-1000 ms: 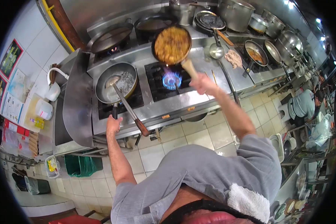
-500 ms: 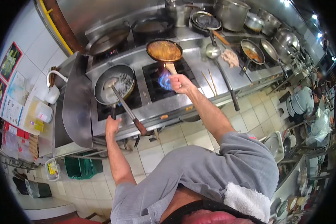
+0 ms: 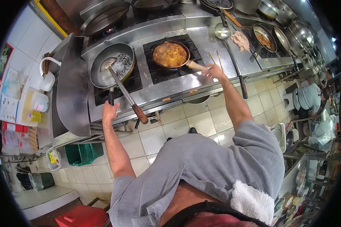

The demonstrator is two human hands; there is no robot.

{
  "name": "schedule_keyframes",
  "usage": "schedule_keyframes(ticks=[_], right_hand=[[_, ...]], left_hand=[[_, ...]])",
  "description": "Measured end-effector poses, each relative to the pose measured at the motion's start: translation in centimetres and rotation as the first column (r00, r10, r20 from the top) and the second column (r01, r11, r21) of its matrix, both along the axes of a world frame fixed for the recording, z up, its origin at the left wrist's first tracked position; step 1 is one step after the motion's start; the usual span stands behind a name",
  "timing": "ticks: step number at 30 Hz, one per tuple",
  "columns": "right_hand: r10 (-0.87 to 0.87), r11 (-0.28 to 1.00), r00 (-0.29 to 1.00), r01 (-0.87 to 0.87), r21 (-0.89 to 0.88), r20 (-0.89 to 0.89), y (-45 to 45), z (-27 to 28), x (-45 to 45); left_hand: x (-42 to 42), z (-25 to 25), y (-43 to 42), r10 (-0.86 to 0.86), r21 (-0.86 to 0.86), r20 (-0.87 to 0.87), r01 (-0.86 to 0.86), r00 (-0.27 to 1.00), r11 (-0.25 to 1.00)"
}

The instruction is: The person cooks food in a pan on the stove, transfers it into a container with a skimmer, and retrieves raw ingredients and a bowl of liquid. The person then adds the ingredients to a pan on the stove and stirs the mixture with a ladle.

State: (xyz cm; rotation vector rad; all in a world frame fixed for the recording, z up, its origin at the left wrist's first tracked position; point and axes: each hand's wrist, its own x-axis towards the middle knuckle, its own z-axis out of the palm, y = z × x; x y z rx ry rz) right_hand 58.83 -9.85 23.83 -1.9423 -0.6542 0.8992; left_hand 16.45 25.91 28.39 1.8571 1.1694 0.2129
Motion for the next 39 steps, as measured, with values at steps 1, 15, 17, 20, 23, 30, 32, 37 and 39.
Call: schedule_keyframes(ticks=[1, 15, 17, 20, 23, 30, 32, 37, 39], right_hand=[[0.034, 0.999, 0.988, -0.031, 0.021, -0.151, 0.7, 0.5, -1.7], [0.041, 0.994, 0.891, 0.007, 0.106, -0.451, 3.3, 1.4, -7.7], [0.11, 0.96, 0.753, 0.09, 0.267, -0.649, 6.0, 0.3, -12.0], [0.163, 0.859, 0.494, 0.354, 0.369, -0.854, 9.2, -1.7, -15.0], [0.298, 0.801, 0.224, 0.47, 0.371, -0.928, 10.0, -2.7, -15.1], [0.335, 0.783, 0.284, 0.447, 0.433, -0.898, 7.2, 1.0, -14.0], [0.332, 0.775, 0.269, 0.468, 0.424, -0.904, 5.8, 2.9, -12.6], [0.376, 0.676, 0.415, 0.488, 0.552, -0.828, 2.1, 11.0, -4.6], [0.306, 0.673, 0.504, 0.486, 0.557, -0.808, 0.4, 12.5, 0.5]], left_hand=[[0.1, 0.2, 0.0, 0.002, 0.011, -0.006, -0.001, 1.0, 1.0], [0.2, 0.8, -0.5, 0.006, 0.006, -0.01, -0.006, 1.0, 1.0], [0.0, 0.8, -0.6, 0.013, 0.001, -0.009, -0.013, 1.0, 1.0], [0.1, 1.0, -0.6, 0.008, 0.0, 0.003, -0.008, 1.0, 1.0], [0.1, 0.9, -0.5, 0.014, -0.023, 0.005, -0.014, 1.0, 1.0], [-0.1, 0.1, 0.3, 0.007, -0.01, -0.041, -0.007, 0.999, 1.0], [-0.2, 0.1, 0.1, 0.033, -0.007, -0.023, -0.033, 0.999, 0.999], [0.1, 0.9, -0.6, 0.092, 0.026, -0.039, -0.091, 0.995, 0.996], [-0.4, -0.4, -0.1, 0.053, 0.163, -0.063, -0.042, 0.997, 0.986]])
